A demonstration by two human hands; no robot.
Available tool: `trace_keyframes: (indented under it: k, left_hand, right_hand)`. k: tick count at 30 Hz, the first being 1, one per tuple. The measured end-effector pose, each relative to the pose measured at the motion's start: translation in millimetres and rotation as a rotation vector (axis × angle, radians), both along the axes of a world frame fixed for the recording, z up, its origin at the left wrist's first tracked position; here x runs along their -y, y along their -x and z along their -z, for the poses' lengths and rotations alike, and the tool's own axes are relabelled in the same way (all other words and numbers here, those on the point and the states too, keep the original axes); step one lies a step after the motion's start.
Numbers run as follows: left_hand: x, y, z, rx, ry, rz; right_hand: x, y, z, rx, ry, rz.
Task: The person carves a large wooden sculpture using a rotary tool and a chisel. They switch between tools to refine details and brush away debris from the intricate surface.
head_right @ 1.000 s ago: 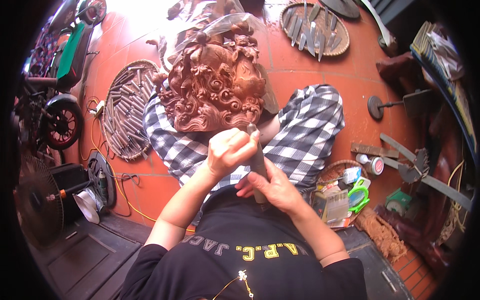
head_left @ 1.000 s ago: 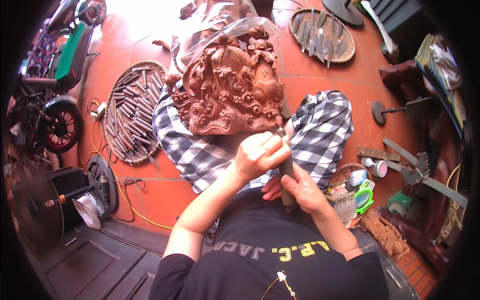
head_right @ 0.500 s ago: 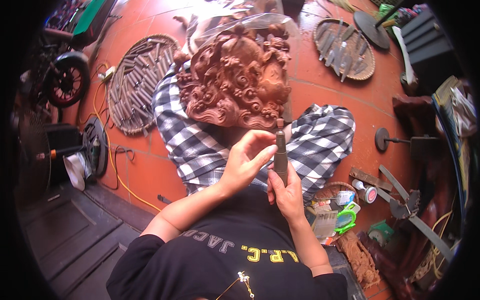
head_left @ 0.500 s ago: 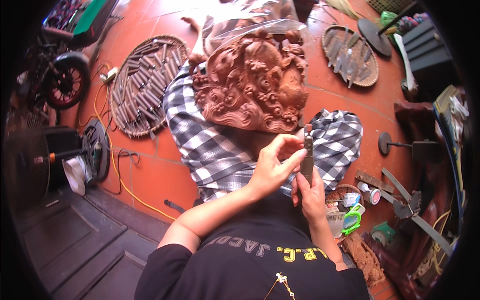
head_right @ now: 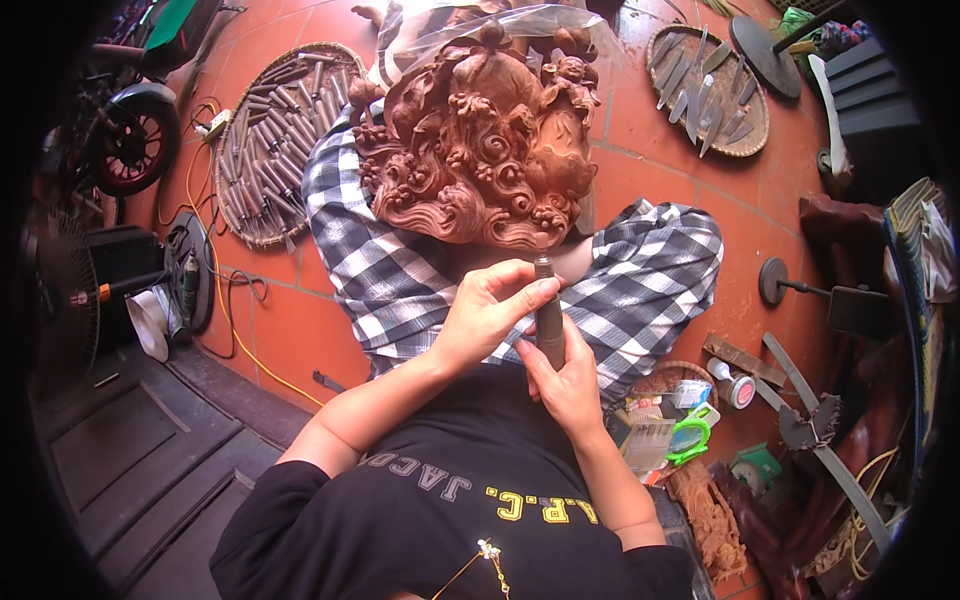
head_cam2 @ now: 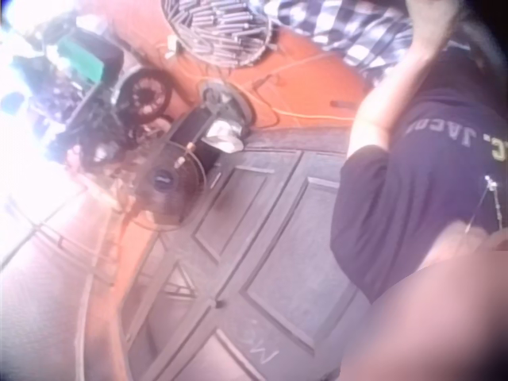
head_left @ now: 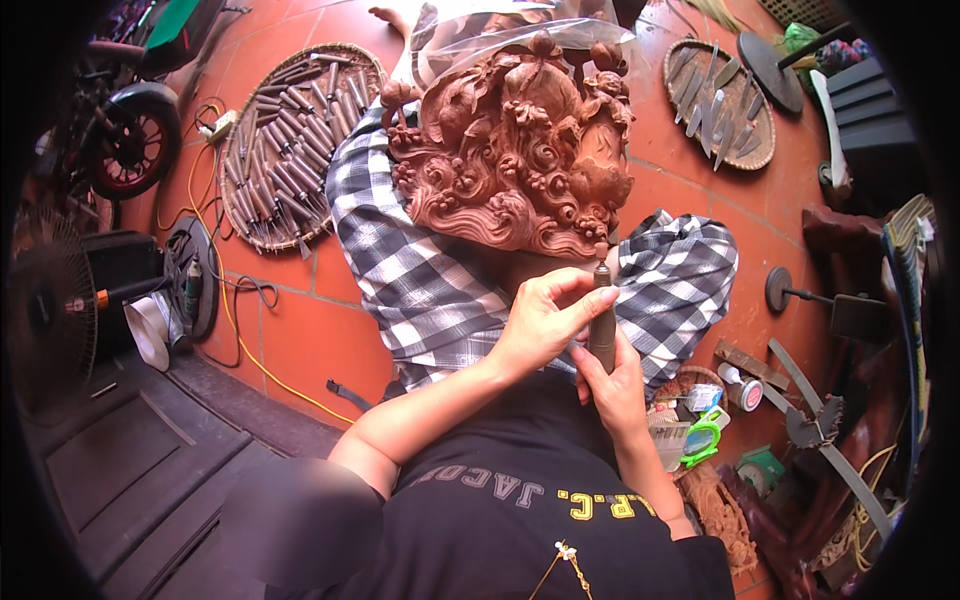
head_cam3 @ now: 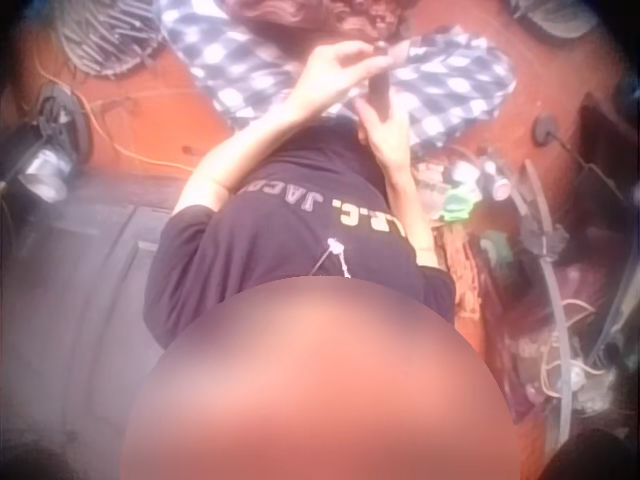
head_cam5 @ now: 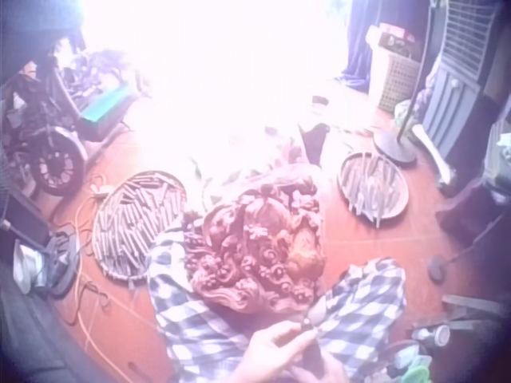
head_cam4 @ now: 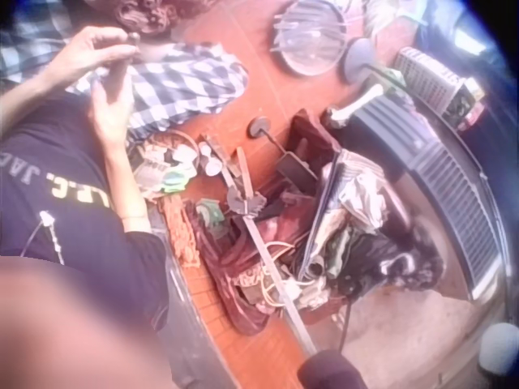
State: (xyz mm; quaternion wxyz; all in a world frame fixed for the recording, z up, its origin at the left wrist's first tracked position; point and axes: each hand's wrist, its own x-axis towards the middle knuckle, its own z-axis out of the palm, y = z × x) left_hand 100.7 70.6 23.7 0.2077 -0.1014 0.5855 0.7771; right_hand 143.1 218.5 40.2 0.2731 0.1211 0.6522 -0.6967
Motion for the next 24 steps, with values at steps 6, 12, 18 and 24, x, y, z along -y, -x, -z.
trace_keyframes:
  k: [6,12,18,24]
  left_hand:
    - [1.9,1.5,-2.6,0.056,0.005,-0.003]
    - [2.7,1.9,-4.8,0.063,-0.010,-0.004]
    - [2.4,2.4,-5.3,0.033,-0.021,0.005]
    - [-2.9,1.9,-3.6,-0.002,-0.034,-0.062]
  right_hand:
    - [2.1,1.7,4.4,0.050,0.022,0.004]
    - [1.3,4.3,7.9,0.056,0.045,-0.019]
    - [0.8,7.1,6.3,0.041,0.051,-0.053]
    - [1.7,6.4,5.8,0.041,0.074,-0.053]
